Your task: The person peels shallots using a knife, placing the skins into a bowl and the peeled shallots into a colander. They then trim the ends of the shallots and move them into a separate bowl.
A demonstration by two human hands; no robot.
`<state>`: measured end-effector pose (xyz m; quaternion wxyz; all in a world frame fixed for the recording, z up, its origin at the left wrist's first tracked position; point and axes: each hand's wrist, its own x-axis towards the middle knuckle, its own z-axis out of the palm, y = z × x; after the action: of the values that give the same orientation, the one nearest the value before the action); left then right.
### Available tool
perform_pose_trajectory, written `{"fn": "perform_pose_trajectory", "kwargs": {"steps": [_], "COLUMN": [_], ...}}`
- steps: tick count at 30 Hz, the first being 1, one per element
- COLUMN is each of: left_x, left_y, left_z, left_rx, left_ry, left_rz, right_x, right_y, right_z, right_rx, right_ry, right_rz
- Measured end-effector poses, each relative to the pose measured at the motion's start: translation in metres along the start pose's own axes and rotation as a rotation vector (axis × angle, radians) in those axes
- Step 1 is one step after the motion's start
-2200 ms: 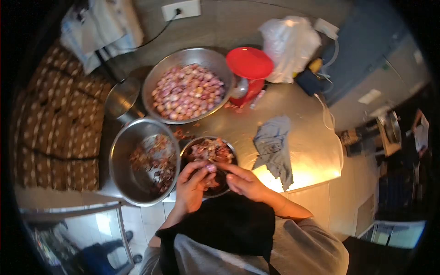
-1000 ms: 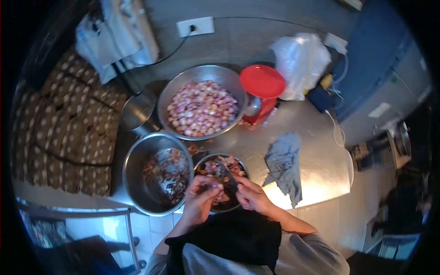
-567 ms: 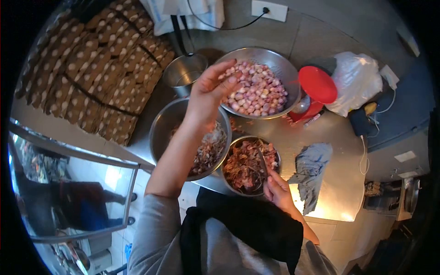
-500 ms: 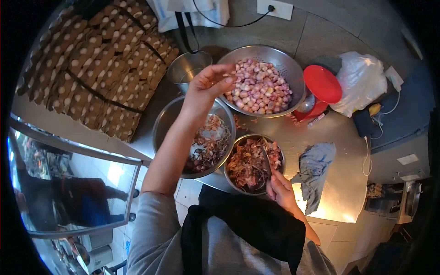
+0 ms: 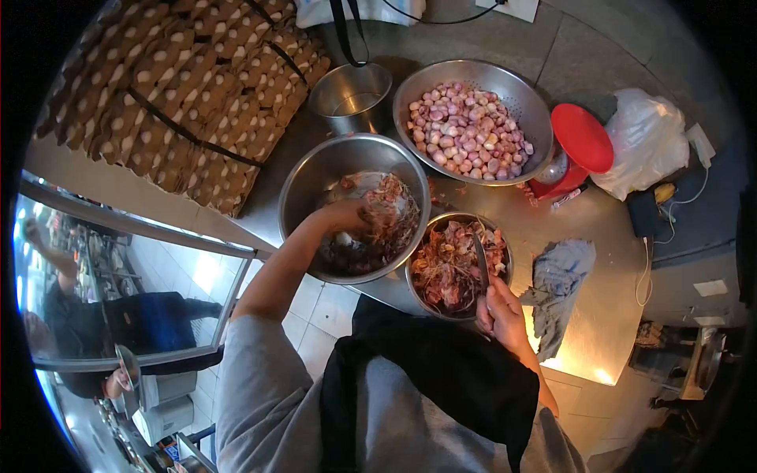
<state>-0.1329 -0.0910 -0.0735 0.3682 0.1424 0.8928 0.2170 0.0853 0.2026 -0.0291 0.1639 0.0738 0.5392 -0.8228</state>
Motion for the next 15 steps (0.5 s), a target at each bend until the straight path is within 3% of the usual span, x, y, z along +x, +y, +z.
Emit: {"fn": "perform_pose_trajectory", "kwargs": {"steps": [3, 4, 7, 8, 12, 15], "left_x": [-0.002, 0.001, -0.011, -0.02, -0.02, -0.021], "left_y": [0.01, 0.004, -0.002, 0.002, -0.031, -0.025], "left_z": [0.001, -0.002, -0.021, -0.022, 0.021, 0.027], "left_rx": [-0.789, -0.627, 0.396, 0.359, 0.674, 0.354], "left_ry": [0.046, 0.258, 0.2, -0.058, -0.204, -0.237], "left_rz": [0.11, 0.219, 0.097, -0.067, 0.056, 0.106], "right_x": [0.0, 0.0, 0.002, 0.002, 0.002, 0.002], "right_y": [-0.002, -0.002, -0.001, -0.002, -0.003, -0.005], "right_z": [0.002, 0.002, 0.001, 0.002, 0.002, 0.003], "right_rx": [-0.022, -0.038, -0.063, -0.053, -0.008, -0.005], "right_ry": [0.013, 0.019, 0.022, 0.015, 0.002, 0.006], "right_rz": [-0.007, -0.015, -0.018, -0.012, 0.003, 0.017]}}
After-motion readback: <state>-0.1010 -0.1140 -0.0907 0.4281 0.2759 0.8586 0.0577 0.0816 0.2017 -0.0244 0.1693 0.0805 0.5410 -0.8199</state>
